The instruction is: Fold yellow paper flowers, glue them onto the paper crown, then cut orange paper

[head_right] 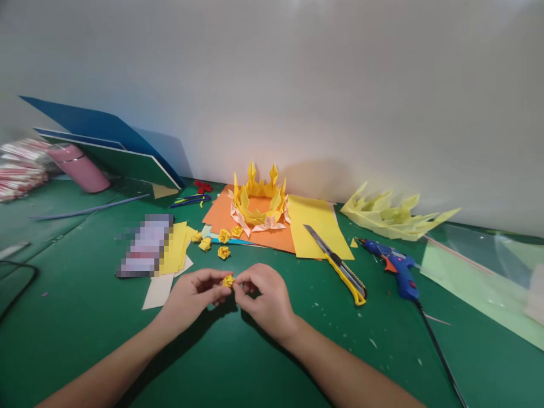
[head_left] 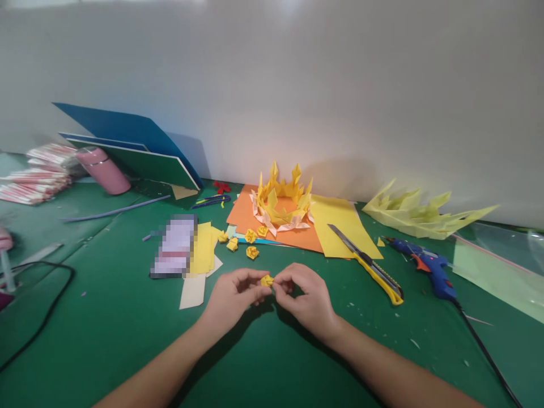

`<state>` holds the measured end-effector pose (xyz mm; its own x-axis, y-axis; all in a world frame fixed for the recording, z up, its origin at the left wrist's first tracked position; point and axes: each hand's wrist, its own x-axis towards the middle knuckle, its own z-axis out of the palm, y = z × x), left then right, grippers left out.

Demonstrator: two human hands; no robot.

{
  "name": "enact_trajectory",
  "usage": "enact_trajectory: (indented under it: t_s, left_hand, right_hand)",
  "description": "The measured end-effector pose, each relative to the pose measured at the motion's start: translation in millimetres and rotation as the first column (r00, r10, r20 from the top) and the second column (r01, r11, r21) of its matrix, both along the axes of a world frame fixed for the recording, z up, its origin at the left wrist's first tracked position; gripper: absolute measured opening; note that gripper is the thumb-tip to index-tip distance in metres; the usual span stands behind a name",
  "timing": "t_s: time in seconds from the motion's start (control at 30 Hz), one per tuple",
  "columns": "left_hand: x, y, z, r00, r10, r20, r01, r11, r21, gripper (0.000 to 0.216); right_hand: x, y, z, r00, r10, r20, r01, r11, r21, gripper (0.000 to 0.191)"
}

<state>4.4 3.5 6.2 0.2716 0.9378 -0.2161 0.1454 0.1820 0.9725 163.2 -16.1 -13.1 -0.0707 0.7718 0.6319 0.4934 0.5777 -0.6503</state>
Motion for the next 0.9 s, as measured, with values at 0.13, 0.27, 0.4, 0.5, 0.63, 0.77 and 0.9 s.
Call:
enact_trajectory:
  t_s: [0.13,0.27,0.4,0.5,0.63,0.77,0.9]
  left_hand:
    - [0,1,1.2,0.998,-0.024,0.06,0.029,0.996,-0.09,0.026]
    - [-2,2,3.7,0.994,-0.066,0.084,0.078,0.986,-0.15,0.025]
    - [-4,3,8.1,0.988,-0.116,0.098,0.136,0.965,-0.225,0.023]
    - [-7,3,10.7,0.984,-0.155,0.092,0.175,0.947,-0.269,0.023]
    - [-9,4,11.1,0.975,-0.201,0.092,0.219,0.93,-0.296,0.023]
    - [-8,4,8.2,0.969,-0.216,0.119,0.241,0.93,-0.278,0.029]
    - [-7,4,4.9,0.966,-0.212,0.148,0.245,0.932,-0.268,0.038]
  right_hand:
    - [6,1,-0.9,0.991,0.038,0.128,-0.057,0.988,0.144,0.015]
    - [10,2,-0.3,0.964,0.053,0.262,-0.12,0.962,0.246,0.017]
    - [13,2,2.5,0.914,0.048,0.402,-0.2,0.918,0.344,0.02]
    - [16,2,5.3,0.868,0.086,0.489,-0.279,0.899,0.338,0.025]
    - [18,2,7.6,0.819,0.105,0.565,-0.332,0.889,0.317,0.032]
    - [19,3,9.1,0.784,0.092,0.614,-0.323,0.905,0.277,0.034]
    - [21,1,11.8,0.762,0.077,0.643,-0.319,0.909,0.269,0.036]
